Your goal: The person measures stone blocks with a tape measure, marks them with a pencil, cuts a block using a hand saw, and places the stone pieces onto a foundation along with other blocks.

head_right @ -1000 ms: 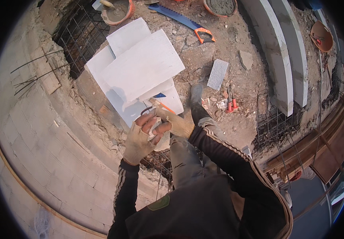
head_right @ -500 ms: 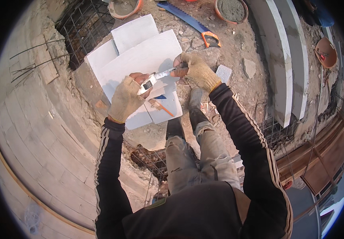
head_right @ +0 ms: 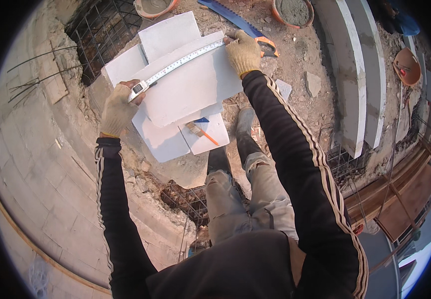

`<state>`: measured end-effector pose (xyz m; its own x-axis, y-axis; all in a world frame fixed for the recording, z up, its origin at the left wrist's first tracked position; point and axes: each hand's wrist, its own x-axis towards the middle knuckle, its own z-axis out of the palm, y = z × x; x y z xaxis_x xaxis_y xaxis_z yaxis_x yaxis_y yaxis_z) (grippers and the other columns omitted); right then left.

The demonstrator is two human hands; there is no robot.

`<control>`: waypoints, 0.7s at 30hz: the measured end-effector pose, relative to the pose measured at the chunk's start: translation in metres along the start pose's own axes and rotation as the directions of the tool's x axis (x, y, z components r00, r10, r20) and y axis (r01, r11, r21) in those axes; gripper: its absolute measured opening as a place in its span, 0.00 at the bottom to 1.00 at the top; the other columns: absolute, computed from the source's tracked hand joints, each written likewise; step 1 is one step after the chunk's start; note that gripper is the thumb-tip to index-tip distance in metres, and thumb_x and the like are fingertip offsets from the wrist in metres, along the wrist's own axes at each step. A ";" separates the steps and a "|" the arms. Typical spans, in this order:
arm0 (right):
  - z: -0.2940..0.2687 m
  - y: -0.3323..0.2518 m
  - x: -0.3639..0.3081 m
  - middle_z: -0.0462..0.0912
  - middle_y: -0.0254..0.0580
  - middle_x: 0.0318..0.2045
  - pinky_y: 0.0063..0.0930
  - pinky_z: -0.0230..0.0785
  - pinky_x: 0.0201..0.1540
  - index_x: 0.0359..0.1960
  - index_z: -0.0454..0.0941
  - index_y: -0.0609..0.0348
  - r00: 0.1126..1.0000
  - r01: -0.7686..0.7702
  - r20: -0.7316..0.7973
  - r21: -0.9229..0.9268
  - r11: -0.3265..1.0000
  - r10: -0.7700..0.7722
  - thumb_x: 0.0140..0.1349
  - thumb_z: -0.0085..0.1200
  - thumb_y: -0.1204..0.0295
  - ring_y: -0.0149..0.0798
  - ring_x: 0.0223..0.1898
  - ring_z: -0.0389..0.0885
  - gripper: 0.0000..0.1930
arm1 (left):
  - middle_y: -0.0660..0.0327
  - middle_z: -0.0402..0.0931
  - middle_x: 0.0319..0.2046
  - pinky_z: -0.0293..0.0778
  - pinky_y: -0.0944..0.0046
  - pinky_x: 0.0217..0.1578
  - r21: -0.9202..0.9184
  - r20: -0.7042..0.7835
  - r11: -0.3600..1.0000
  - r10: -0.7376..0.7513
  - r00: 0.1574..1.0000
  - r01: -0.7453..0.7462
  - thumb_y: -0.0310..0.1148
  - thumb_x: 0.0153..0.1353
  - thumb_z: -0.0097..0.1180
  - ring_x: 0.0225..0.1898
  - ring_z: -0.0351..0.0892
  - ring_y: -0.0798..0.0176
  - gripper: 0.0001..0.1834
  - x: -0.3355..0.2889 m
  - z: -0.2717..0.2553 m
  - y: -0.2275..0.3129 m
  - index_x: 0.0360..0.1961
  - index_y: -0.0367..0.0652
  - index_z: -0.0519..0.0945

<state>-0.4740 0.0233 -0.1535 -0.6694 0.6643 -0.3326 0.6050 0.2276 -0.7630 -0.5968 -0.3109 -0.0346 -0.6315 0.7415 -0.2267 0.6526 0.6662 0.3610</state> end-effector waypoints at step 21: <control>0.022 -0.005 -0.010 0.87 0.51 0.46 0.41 0.74 0.54 0.51 0.84 0.54 0.958 0.189 -0.158 -0.290 0.938 -0.241 0.67 0.55 0.61 0.55 0.50 0.85 0.16 | 0.55 0.78 0.47 0.82 0.55 0.45 0.100 0.242 0.988 -0.141 0.960 0.120 0.31 0.63 0.63 0.42 0.83 0.52 0.24 0.000 -0.012 -0.055 0.61 0.53 0.80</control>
<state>-0.4795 -0.0004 -0.1586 -0.7189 0.6935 -0.0470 0.5662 0.5451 -0.6182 -0.6373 -0.3481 -0.0439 -0.5972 0.6372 -0.4872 0.6108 0.7550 0.2386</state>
